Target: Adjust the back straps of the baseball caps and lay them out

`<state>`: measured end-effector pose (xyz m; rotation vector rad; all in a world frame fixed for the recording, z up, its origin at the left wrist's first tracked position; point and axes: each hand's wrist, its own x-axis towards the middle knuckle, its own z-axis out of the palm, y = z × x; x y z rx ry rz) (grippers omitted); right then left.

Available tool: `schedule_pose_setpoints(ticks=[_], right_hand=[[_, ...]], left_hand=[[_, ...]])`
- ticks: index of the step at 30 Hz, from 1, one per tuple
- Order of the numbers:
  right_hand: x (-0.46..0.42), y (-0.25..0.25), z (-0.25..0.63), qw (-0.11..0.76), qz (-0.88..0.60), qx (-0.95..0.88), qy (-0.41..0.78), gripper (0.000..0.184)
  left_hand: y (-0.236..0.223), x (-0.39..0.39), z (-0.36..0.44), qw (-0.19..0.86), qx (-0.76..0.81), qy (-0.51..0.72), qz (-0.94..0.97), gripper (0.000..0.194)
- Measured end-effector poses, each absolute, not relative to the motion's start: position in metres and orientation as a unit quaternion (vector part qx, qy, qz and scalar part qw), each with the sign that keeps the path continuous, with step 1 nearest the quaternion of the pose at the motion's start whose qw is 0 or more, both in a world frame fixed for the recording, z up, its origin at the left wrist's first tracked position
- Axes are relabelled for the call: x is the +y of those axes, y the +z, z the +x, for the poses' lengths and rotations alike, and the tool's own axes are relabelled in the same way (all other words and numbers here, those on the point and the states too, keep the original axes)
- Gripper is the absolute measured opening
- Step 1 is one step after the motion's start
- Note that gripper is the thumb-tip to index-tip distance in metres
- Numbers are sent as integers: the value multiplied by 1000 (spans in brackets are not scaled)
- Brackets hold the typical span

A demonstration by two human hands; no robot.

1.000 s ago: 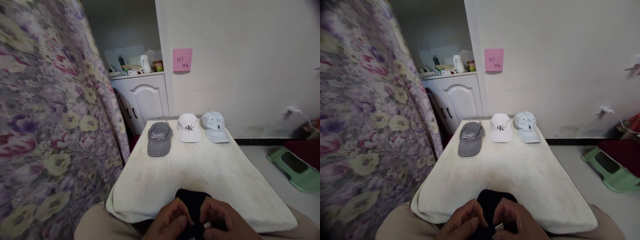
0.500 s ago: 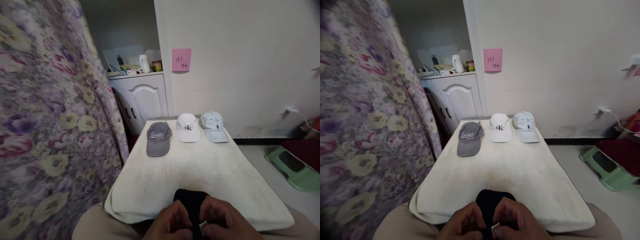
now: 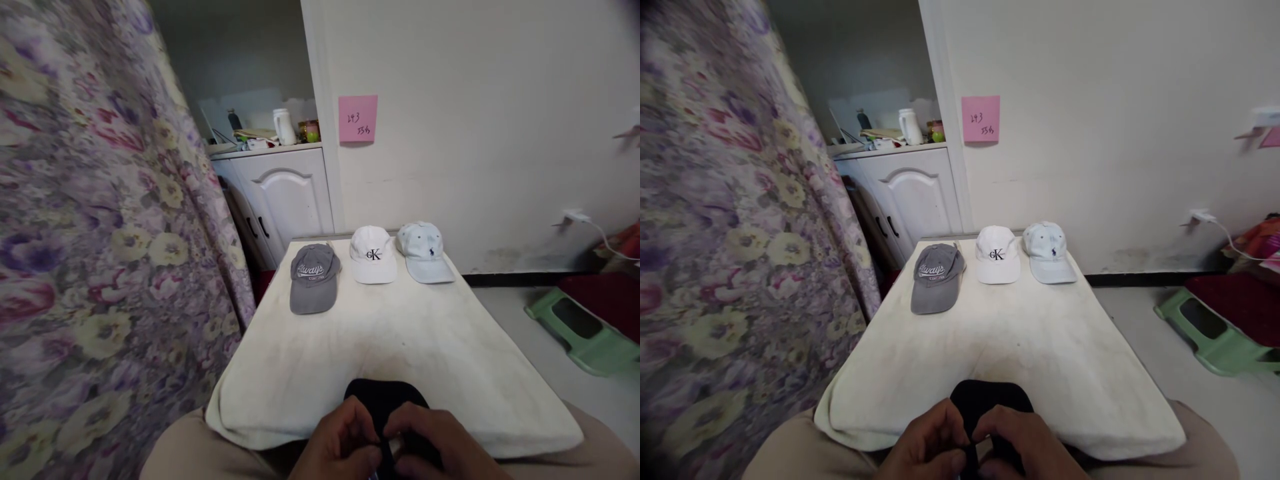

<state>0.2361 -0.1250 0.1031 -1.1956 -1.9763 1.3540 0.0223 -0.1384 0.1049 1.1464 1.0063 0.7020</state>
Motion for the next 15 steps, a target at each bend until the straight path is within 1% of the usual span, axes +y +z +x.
schedule_pose_setpoints(ticks=[5, 8, 11, 15], right_hand=[[-115, 92, 236, 250, -330, -789, 453, 27], [-116, 96, 232, 252, -375, -756, 474, 25], [-121, 103, 226, 217, -437, -730, 478, 23], [-128, 103, 220, 213, -469, -717, 470, 23]], left_hand=[[101, -137, 22, 677, 443, 327, 488, 30], [105, -137, 26, 658, 470, 317, 495, 23], [108, -140, 31, 608, 516, 303, 522, 14], [110, -145, 32, 545, 560, 276, 559, 12]])
